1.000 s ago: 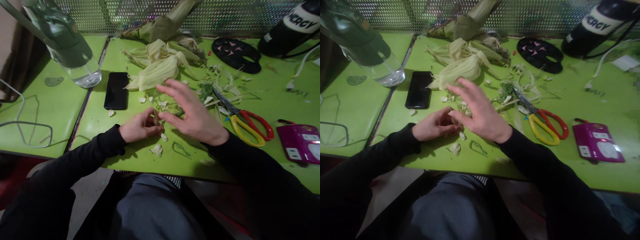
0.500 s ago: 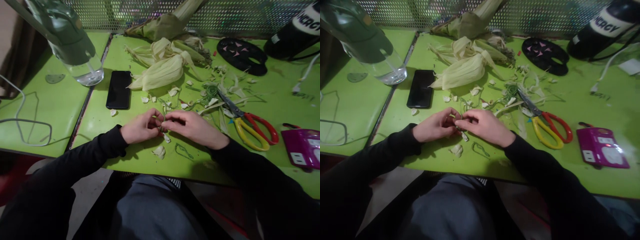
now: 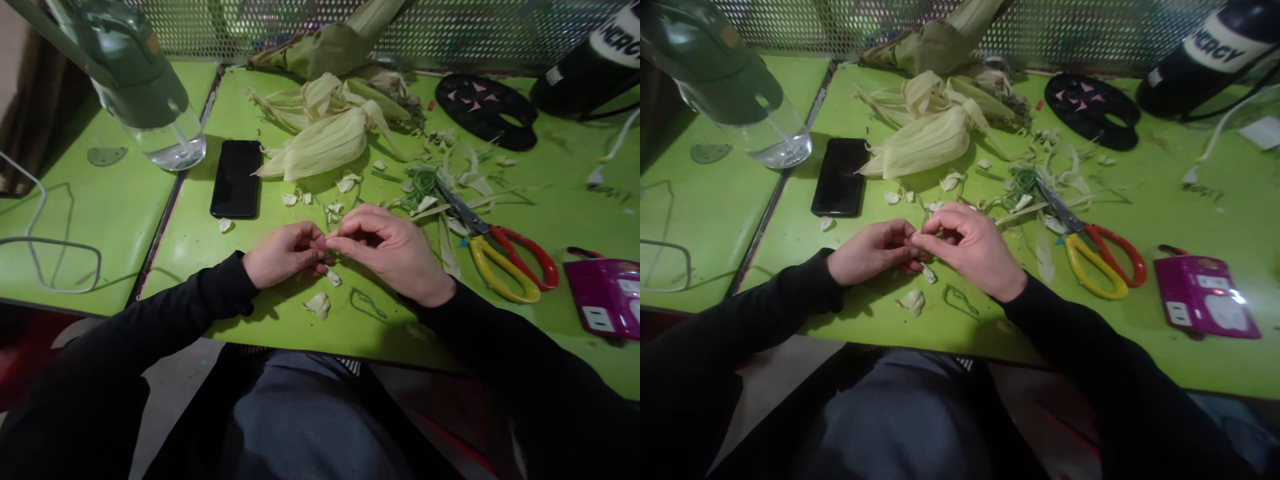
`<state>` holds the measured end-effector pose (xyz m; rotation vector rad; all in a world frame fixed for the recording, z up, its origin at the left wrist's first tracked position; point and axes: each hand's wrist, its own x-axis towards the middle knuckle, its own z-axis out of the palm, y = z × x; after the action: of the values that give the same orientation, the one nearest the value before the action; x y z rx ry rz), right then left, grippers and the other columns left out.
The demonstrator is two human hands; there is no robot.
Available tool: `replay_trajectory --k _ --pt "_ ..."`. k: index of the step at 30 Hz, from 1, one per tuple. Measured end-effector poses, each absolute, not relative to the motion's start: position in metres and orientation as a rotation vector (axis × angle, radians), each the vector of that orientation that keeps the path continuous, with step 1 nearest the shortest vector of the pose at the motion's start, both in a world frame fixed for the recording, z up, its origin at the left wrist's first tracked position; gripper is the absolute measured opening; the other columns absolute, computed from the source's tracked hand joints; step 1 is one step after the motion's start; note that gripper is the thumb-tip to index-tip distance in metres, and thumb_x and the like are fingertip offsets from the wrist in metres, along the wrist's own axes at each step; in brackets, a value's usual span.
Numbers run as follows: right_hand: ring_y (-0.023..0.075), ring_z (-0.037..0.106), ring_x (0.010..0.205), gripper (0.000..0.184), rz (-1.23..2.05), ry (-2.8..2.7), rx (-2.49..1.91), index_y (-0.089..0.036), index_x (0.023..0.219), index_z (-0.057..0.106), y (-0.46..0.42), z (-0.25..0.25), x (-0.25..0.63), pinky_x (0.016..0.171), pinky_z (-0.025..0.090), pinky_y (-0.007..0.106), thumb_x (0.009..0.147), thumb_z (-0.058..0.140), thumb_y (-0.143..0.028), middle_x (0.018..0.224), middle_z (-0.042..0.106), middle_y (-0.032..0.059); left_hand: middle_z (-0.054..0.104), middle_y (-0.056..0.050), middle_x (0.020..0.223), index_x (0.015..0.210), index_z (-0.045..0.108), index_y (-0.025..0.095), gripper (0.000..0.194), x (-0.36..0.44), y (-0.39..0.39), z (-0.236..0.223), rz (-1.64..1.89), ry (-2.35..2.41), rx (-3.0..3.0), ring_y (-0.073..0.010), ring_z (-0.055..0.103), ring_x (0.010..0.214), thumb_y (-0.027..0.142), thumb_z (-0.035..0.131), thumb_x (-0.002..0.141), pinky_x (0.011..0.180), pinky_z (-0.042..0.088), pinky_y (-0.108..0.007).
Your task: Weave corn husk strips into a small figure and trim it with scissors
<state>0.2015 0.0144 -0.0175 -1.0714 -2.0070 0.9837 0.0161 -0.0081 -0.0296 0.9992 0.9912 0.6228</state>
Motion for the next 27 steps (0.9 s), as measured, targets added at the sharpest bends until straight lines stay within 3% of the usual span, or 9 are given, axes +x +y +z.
replay_trajectory --k 6,9,12,19,27 --pt "0.0142 0.058 0.076 0.017 0.968 -2.037 -0.998 -0.019 0.084 0.072 0.016 -0.022 0.199 0.065 0.043 0.028 0.087 0.069 -0.035 0.089 0.065 0.0033 0.065 0.001 0.073 0.081 0.058 0.01 0.01 0.011 -0.007 -0.028 0.612 0.954 1.057 -0.0057 0.063 0.066 0.001 0.061 0.083 0.068 0.053 -0.02" --pt "0.0118 0.054 0.063 0.022 1.112 -2.206 -1.182 -0.017 0.094 0.072 0.018 -0.013 0.206 0.056 0.039 0.027 0.085 0.071 -0.038 0.077 0.067 0.0004 0.067 0.0 0.073 0.077 0.056 0.011 0.012 0.009 -0.007 -0.03 0.611 0.915 1.051 -0.0067 0.065 0.068 0.004 0.063 0.084 0.068 0.053 -0.02" --pt "0.0115 0.054 0.059 0.016 1.128 -2.378 -1.261 -0.017 0.088 0.074 0.018 -0.004 0.211 0.056 0.036 0.027 0.084 0.071 -0.032 0.068 0.066 -0.0013 0.068 0.0 0.076 0.073 0.054 0.011 0.018 0.006 -0.007 -0.032 0.632 0.866 1.054 -0.0058 0.066 0.069 0.005 0.068 0.08 0.069 0.054 -0.02" --pt "0.0128 0.059 0.067 0.013 0.926 -2.459 -1.194 -0.018 0.081 0.072 0.02 0.002 0.214 0.063 0.038 0.027 0.087 0.062 -0.024 0.077 0.071 0.0007 0.069 -0.001 0.086 0.074 0.053 0.011 0.022 0.004 -0.006 -0.037 0.628 0.819 1.023 -0.0077 0.069 0.076 0.008 0.074 0.079 0.075 0.057 -0.023" --pt "0.0118 0.051 0.06 0.012 0.816 -2.502 -1.274 -0.019 0.072 0.063 0.022 0.007 0.22 0.06 0.036 0.028 0.083 0.06 -0.019 0.067 0.06 -0.0014 0.068 -0.004 0.095 0.078 0.053 0.012 0.019 0.002 -0.008 -0.034 0.666 0.844 1.056 -0.0089 0.069 0.08 0.01 0.071 0.082 0.074 0.056 -0.023"
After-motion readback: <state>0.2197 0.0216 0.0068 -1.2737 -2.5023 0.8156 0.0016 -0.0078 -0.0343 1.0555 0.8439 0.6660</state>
